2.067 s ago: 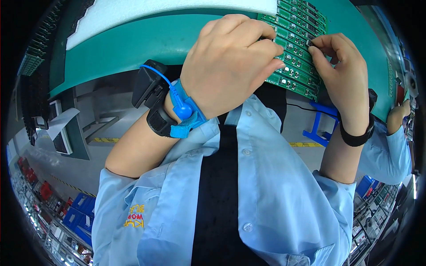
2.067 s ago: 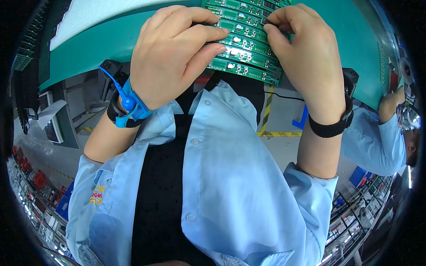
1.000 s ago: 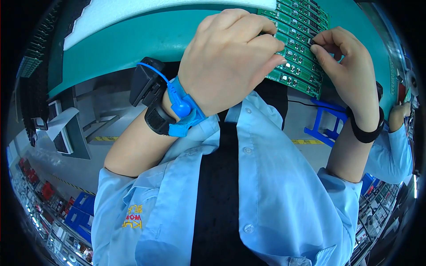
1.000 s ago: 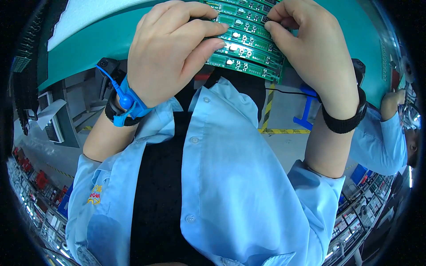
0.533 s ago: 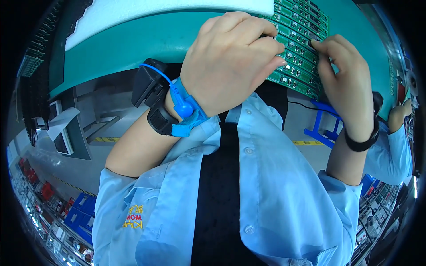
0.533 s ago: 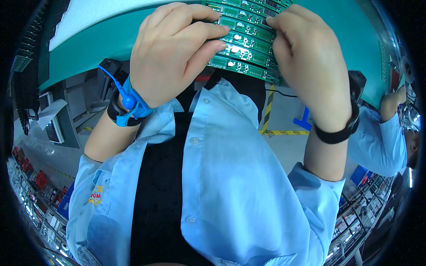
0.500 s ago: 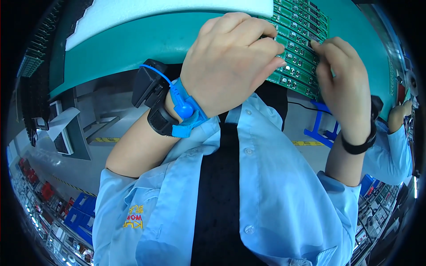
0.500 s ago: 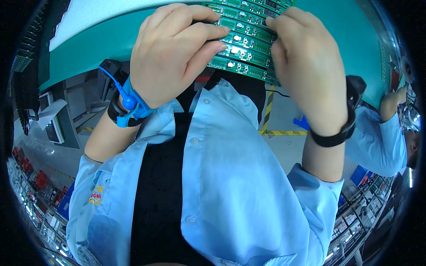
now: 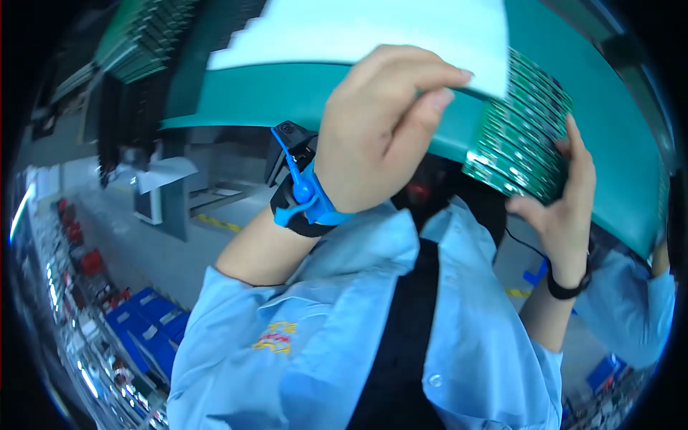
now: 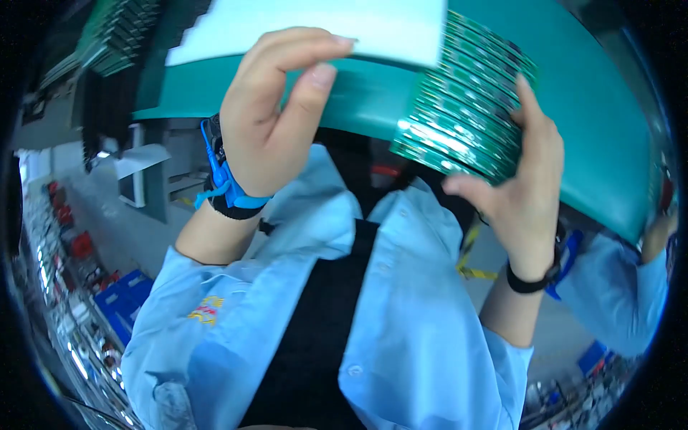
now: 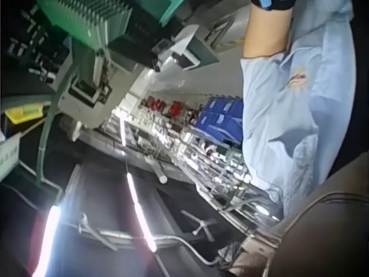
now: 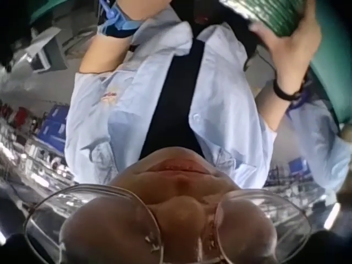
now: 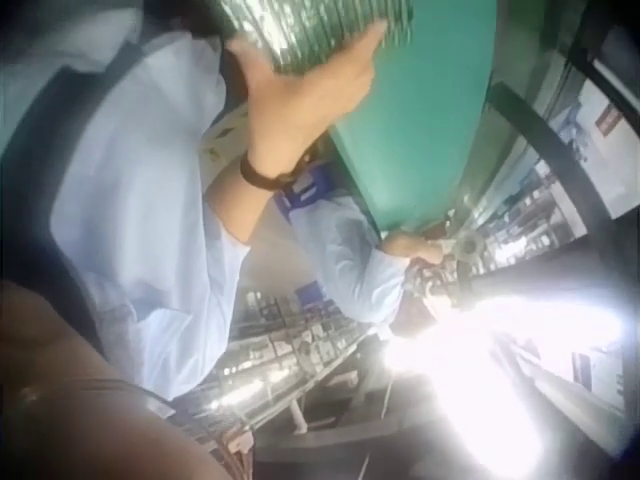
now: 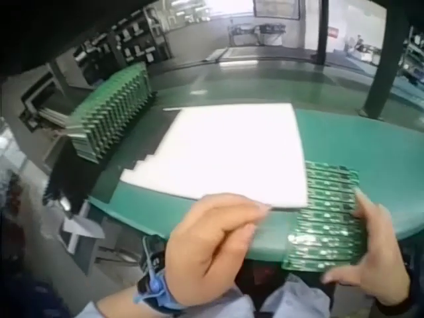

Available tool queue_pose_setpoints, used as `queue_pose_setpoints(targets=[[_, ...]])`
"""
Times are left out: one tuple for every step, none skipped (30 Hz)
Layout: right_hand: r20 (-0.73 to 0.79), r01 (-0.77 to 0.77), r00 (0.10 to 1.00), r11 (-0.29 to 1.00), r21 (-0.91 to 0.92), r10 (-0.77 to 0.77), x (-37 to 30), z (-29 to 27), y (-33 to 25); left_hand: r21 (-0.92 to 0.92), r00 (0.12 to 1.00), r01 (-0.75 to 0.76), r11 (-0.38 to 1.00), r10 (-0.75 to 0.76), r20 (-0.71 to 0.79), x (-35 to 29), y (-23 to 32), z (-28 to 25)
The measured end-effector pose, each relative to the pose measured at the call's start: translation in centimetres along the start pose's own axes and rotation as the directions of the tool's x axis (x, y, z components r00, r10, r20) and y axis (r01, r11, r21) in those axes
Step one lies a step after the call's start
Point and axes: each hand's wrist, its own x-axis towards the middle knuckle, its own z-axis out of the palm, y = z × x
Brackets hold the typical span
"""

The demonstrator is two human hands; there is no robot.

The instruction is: The person picks up a circuit board from a stack and places it on the table. They pick up small components from a tray and press them onto the circuit board by hand, repeating this for several components before moving the board aside.

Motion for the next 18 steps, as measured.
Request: queue_pose_setpoints(targets=[[0.033, 0.021, 0.999, 0.998, -0.062, -0.019, -0.2, -0.1, -0.2, 0.081, 0.998, 0.038, 0.996, -0.034, -0.049, 0.1, -0.4, -1.6], [0.070, 0.045, 0.997, 0.991, -0.130, -0.036, -0.1, -0.1, -0.1, 0.154, 0.992, 0.081, 0.985, -0.065, -0.106, 0.2, -0.5, -2.9], [0.057, 0.060, 0.997, 0.993, -0.099, -0.055, 0.3, 0.2, 0.0, 0.223, 0.983, 0.088, 0.971, -0.049, -0.174, 0.4, -1.3, -4.3], [0.044, 0.059, 0.998, 0.994, -0.097, -0.055, 0.8, 0.5, 0.2, 0.281, 0.970, 0.098, 0.955, -0.028, -0.243, 0.6, -2.8, -5.8], [0.031, 0.051, 0.998, 0.994, -0.101, -0.048, 1.0, 0.6, 0.5, 0.410, 0.973, 0.129, 0.903, -0.035, -0.230, 0.6, -4.7, -7.7], [0.018, 0.038, 0.999, 0.993, -0.110, -0.037, 1.2, 0.5, 0.8, 0.528, 0.975, 0.156, 0.835, -0.044, -0.218, 0.8, -6.1, -9.6], [0.009, 0.041, 0.999, 0.994, -0.100, -0.040, 1.4, 0.5, 1.2, 0.596, 0.967, 0.234, 0.768, -0.121, -0.223, 0.9, -7.1, -11.4], [-0.003, 0.026, 1.000, 0.994, -0.105, -0.027, 1.7, 0.5, 1.6, 0.652, 0.952, 0.304, 0.694, -0.197, -0.235, 1.2, -8.0, -12.7], [-0.014, 0.016, 1.000, 0.994, -0.107, -0.017, 2.0, 0.6, 2.0, 0.659, 0.953, 0.299, 0.690, -0.190, -0.234, 1.2, -9.2, -13.8], [-0.024, 0.006, 1.000, 0.994, -0.109, -0.008, 2.2, 0.6, 2.2, 0.707, 0.967, 0.254, 0.660, -0.194, -0.167, 1.0, -10.7, -14.7], [-0.029, 0.011, 0.999, 0.994, -0.104, -0.014, 2.4, 0.7, 2.2, 0.750, 0.974, 0.208, 0.628, -0.202, -0.101, 0.9, -11.9, -15.5], [-0.039, 0.018, 0.999, 0.994, -0.104, -0.023, 2.4, 0.8, 2.2, 0.785, 0.976, 0.157, 0.599, -0.213, -0.032, 1.1, -12.2, -15.6], [-0.048, 0.026, 0.998, 0.994, -0.105, -0.031, 2.4, 1.0, 2.2, 0.786, 0.977, 0.154, 0.599, -0.210, -0.031, 1.1, -12.5, -15.7], [-0.056, 0.032, 0.998, 0.994, -0.106, -0.038, 2.2, 1.1, 2.2, 0.793, 0.968, 0.191, 0.579, -0.246, -0.053, 1.3, -12.4, -15.5], [-0.058, 0.030, 0.998, 0.994, -0.105, -0.036, 2.1, 1.2, 2.3, 0.799, 0.957, 0.227, 0.557, -0.281, -0.076, 1.4, -12.3, -15.1], [-0.082, 0.025, 0.996, 0.997, -0.079, -0.032, 2.0, 1.2, 2.4, 0.803, 0.944, 0.263, 0.534, -0.316, -0.098, 1.5, -12.1, -14.8], [-0.106, 0.021, 0.994, 0.998, -0.054, -0.027, 1.9, 1.2, 2.5, 0.803, 0.944, 0.260, 0.536, -0.316, -0.095, 1.5, -11.9, -14.4], [-0.130, 0.017, 0.991, 0.999, -0.028, -0.020, 1.8, 1.2, 2.6, 0.836, 0.953, 0.238, 0.494, -0.287, -0.102, 1.4, -11.7, -14.0]])
